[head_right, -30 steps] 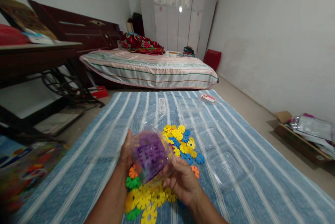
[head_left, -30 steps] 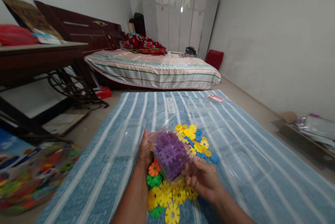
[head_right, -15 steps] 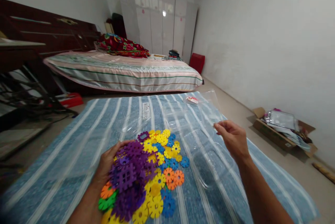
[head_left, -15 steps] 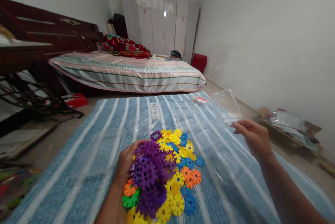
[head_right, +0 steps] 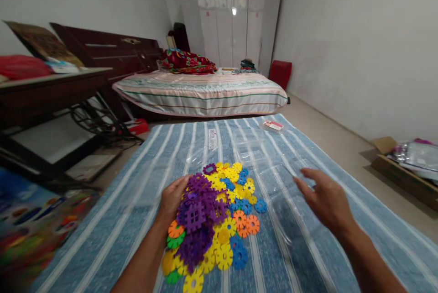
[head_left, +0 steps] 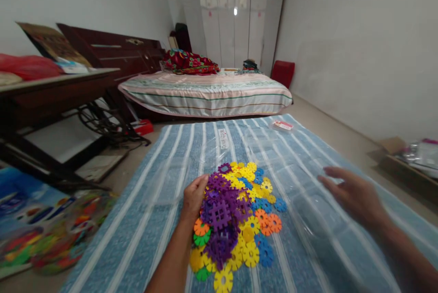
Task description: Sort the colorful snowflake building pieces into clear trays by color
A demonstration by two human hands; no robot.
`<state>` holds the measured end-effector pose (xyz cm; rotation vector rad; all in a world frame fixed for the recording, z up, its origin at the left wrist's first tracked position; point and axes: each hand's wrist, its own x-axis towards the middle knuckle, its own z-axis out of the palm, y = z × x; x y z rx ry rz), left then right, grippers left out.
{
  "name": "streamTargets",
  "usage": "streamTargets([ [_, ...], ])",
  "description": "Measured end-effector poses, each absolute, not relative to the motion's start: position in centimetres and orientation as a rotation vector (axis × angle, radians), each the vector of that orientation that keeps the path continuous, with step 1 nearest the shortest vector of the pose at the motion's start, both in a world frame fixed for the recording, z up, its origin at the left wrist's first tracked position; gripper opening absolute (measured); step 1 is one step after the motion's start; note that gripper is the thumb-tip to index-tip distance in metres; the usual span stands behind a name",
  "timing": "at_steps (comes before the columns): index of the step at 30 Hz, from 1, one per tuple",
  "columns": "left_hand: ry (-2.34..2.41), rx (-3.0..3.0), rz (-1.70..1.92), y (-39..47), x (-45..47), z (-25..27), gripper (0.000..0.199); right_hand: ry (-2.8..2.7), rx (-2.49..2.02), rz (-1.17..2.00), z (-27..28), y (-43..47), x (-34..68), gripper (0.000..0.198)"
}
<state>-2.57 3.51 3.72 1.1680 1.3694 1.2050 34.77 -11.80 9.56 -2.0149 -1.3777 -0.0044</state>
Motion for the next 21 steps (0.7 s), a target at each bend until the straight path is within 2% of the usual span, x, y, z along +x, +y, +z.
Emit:
streamTargets([
  [4,1.393,1.178,1.161,1.1,-3.4,4.7,0.061,-1.473,-1.785,0.675,8.2,-12.1,24.1,0.056],
  [10,1.355,1.22,1.021,-2.8,-3.4,6.0,0.08,-1.381,-1.625,0.737,4.0,-9.5,18.8,0.074],
  [14,1.416,1.223,1.029,-2.9,-1.7,5.8,0.095,-1.312,-1.526,0.836,3.5,-7.9,18.0,0.078],
  [21,1.108,1.017,1.014,-2.1,0.2,6.5,0.078,-0.941,-1.22,1.246,3.7,-6.5,16.1,0.089],
])
